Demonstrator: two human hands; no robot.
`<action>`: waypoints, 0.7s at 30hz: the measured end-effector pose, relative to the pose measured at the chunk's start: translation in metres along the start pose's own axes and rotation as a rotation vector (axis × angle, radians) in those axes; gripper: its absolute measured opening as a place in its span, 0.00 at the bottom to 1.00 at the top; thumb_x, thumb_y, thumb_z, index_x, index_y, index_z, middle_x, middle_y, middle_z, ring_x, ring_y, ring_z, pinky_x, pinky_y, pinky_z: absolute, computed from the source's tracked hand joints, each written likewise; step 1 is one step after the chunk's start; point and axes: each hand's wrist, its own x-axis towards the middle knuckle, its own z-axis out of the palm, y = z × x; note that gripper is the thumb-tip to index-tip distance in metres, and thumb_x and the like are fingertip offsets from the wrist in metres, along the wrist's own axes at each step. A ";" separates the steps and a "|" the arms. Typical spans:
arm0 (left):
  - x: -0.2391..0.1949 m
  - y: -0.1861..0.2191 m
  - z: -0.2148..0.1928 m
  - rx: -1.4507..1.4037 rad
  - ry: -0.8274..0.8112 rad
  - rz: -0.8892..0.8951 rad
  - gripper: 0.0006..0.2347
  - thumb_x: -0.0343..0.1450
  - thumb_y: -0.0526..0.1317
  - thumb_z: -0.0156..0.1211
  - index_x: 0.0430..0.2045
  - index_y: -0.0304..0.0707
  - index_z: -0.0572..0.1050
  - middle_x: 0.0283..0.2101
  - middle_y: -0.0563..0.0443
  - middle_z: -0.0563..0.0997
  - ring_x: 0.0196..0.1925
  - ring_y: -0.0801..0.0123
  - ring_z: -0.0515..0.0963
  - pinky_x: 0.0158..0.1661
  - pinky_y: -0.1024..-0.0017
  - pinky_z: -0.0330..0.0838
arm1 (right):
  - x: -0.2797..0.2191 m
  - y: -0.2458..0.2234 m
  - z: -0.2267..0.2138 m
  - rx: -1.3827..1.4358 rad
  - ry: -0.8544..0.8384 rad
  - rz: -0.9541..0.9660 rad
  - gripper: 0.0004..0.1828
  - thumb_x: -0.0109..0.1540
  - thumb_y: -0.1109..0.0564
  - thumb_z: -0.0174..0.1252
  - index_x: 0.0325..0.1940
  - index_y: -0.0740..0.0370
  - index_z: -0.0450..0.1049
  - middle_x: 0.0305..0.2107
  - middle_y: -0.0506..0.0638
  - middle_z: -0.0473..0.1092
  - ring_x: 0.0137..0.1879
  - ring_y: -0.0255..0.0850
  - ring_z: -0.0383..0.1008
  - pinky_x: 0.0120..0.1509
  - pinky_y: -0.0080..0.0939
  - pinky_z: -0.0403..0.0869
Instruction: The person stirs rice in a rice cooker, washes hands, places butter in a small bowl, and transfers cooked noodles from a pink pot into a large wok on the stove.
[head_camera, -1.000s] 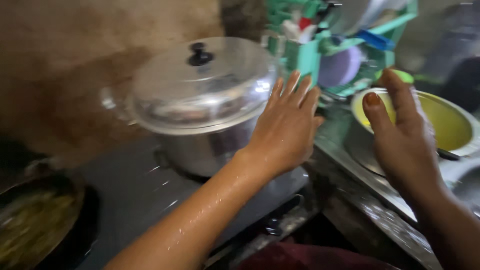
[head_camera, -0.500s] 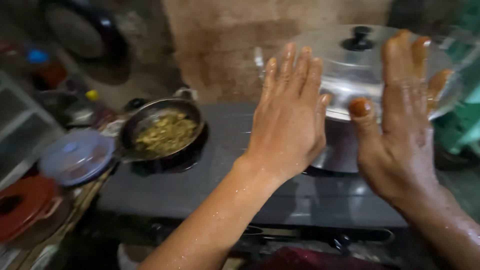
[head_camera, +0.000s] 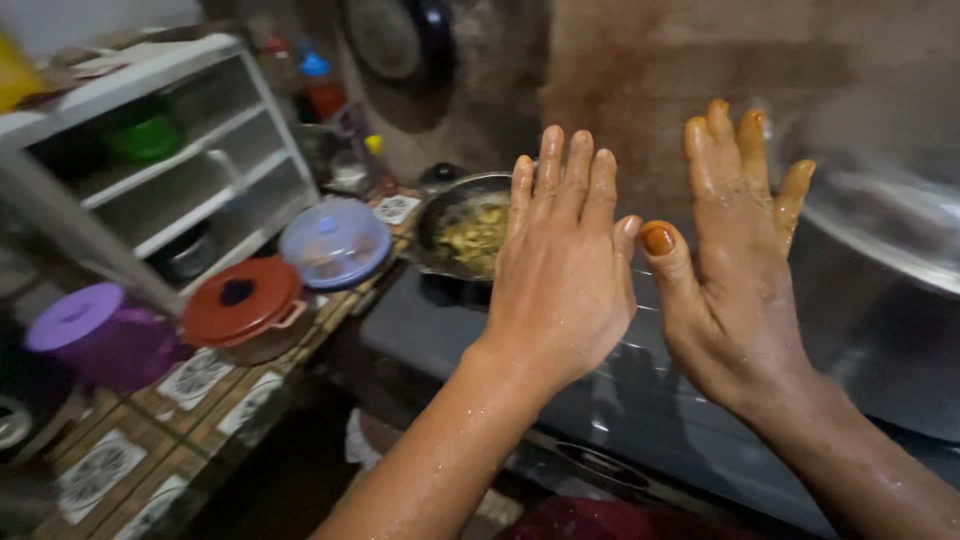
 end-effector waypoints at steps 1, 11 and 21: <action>-0.004 -0.011 -0.007 0.017 0.000 -0.016 0.23 0.77 0.42 0.45 0.64 0.18 0.63 0.72 0.27 0.61 0.79 0.41 0.51 0.75 0.49 0.39 | 0.005 -0.008 0.010 0.014 -0.001 -0.021 0.39 0.75 0.39 0.36 0.81 0.67 0.42 0.79 0.68 0.41 0.85 0.62 0.30 0.82 0.66 0.24; -0.059 -0.139 -0.088 0.166 0.039 -0.099 0.24 0.77 0.42 0.45 0.64 0.19 0.62 0.72 0.27 0.60 0.79 0.42 0.50 0.75 0.50 0.39 | 0.049 -0.109 0.136 0.141 0.013 -0.115 0.39 0.74 0.37 0.34 0.81 0.66 0.44 0.78 0.67 0.43 0.85 0.62 0.32 0.82 0.66 0.24; -0.121 -0.238 -0.162 0.230 0.074 -0.230 0.24 0.76 0.41 0.45 0.65 0.18 0.62 0.72 0.25 0.60 0.79 0.41 0.50 0.75 0.50 0.39 | 0.075 -0.206 0.239 0.273 -0.052 -0.202 0.39 0.75 0.37 0.33 0.81 0.67 0.44 0.79 0.66 0.42 0.85 0.61 0.30 0.81 0.67 0.22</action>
